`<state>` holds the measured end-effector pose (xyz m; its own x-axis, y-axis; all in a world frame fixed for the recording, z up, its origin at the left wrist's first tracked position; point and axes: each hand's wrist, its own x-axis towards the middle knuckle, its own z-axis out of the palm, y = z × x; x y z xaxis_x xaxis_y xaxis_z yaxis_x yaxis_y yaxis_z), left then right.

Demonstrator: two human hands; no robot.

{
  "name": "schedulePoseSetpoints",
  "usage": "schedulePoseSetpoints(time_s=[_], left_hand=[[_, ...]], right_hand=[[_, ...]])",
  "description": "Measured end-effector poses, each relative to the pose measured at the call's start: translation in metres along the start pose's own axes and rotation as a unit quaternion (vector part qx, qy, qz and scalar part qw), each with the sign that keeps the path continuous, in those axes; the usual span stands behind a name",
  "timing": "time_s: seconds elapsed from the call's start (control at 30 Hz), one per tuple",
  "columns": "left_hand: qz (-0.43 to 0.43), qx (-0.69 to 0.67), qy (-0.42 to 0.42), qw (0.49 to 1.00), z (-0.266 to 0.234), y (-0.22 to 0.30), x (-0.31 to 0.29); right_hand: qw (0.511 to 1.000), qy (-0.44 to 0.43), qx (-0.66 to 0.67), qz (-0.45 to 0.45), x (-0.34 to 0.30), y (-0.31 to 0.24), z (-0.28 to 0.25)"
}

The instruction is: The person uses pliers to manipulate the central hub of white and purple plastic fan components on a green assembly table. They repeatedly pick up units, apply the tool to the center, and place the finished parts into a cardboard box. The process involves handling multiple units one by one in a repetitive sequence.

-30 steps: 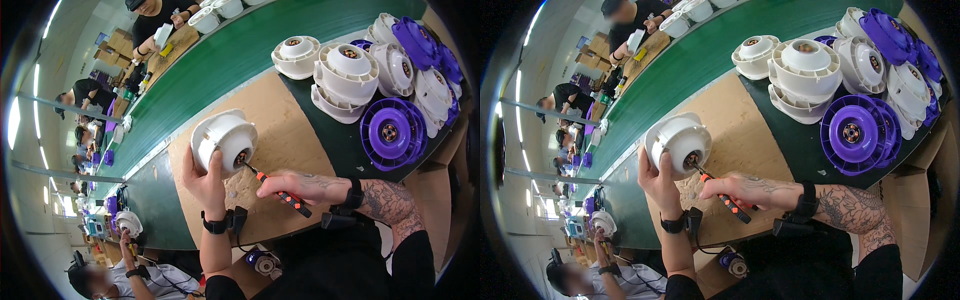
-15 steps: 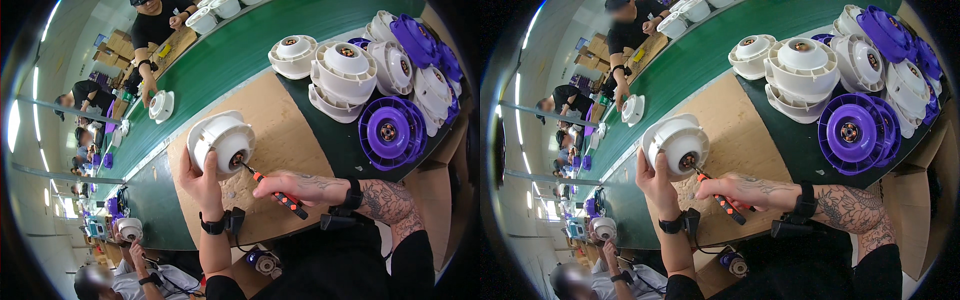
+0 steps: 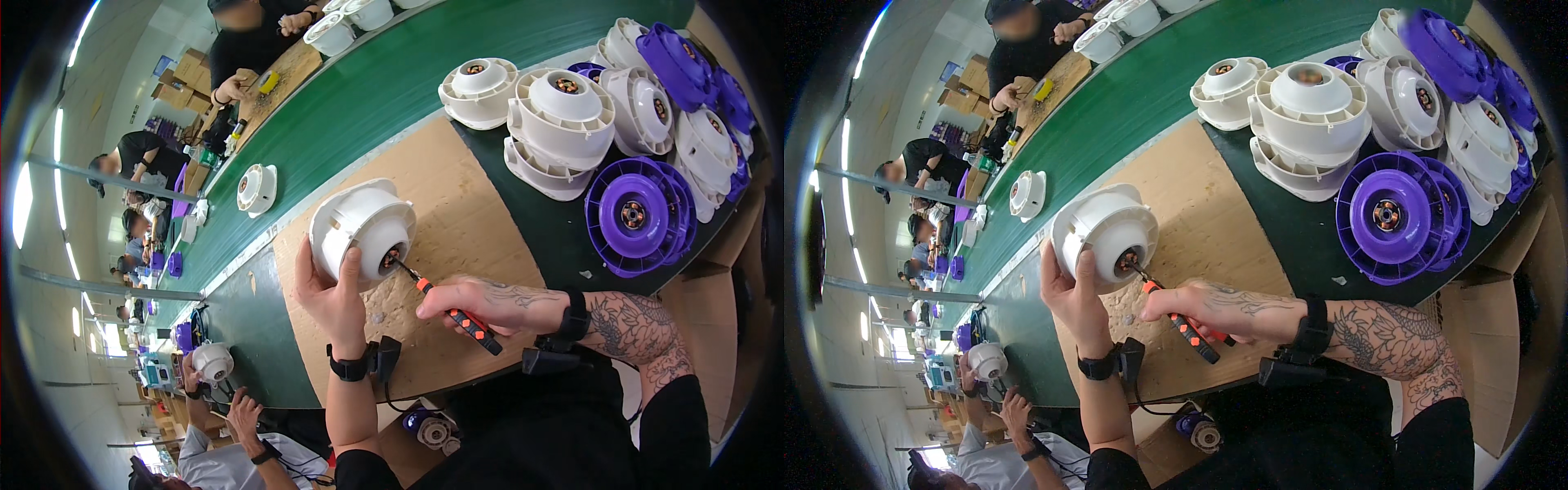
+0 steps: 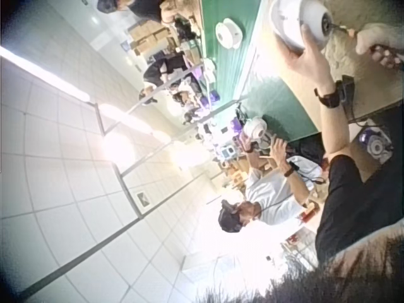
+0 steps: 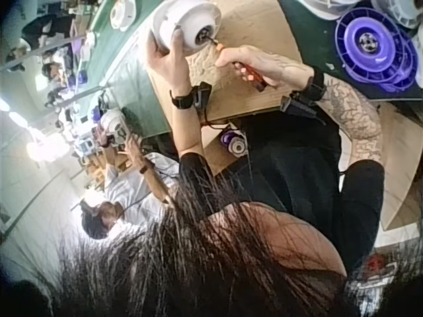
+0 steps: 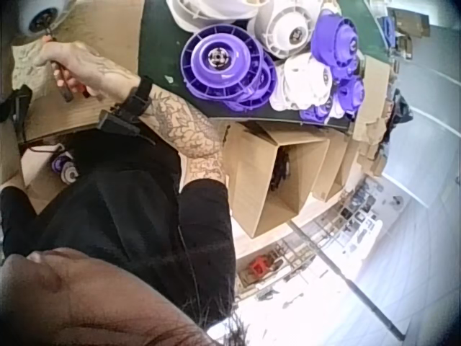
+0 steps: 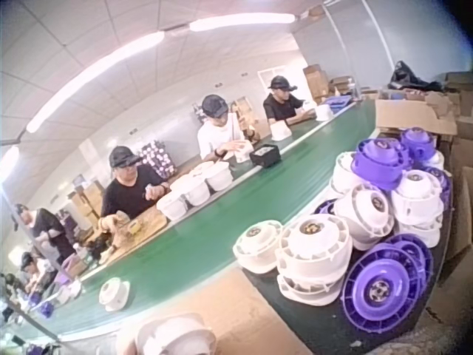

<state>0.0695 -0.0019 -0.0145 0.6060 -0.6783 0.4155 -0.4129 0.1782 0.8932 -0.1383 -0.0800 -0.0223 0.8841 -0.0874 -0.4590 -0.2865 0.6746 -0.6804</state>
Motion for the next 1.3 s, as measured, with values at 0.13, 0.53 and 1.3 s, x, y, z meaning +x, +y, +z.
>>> schedulePoseSetpoints(time_s=[0.13, 0.53, 1.3], left_hand=[[0.011, -0.014, 0.001, 1.0, 0.0, -0.001, -0.002], [0.133, -0.019, -0.029, 0.99, -0.002, -0.003, 0.006], [0.028, -0.169, -0.042, 0.984, -0.007, -0.007, -0.003]], right_hand=[[0.991, -0.078, 0.109, 0.006, 0.006, 0.008, -0.001], [0.977, 0.101, -0.153, -0.111, -0.002, -0.003, 0.002], [0.994, -0.045, -0.04, -0.092, -0.002, -0.004, -0.01]])
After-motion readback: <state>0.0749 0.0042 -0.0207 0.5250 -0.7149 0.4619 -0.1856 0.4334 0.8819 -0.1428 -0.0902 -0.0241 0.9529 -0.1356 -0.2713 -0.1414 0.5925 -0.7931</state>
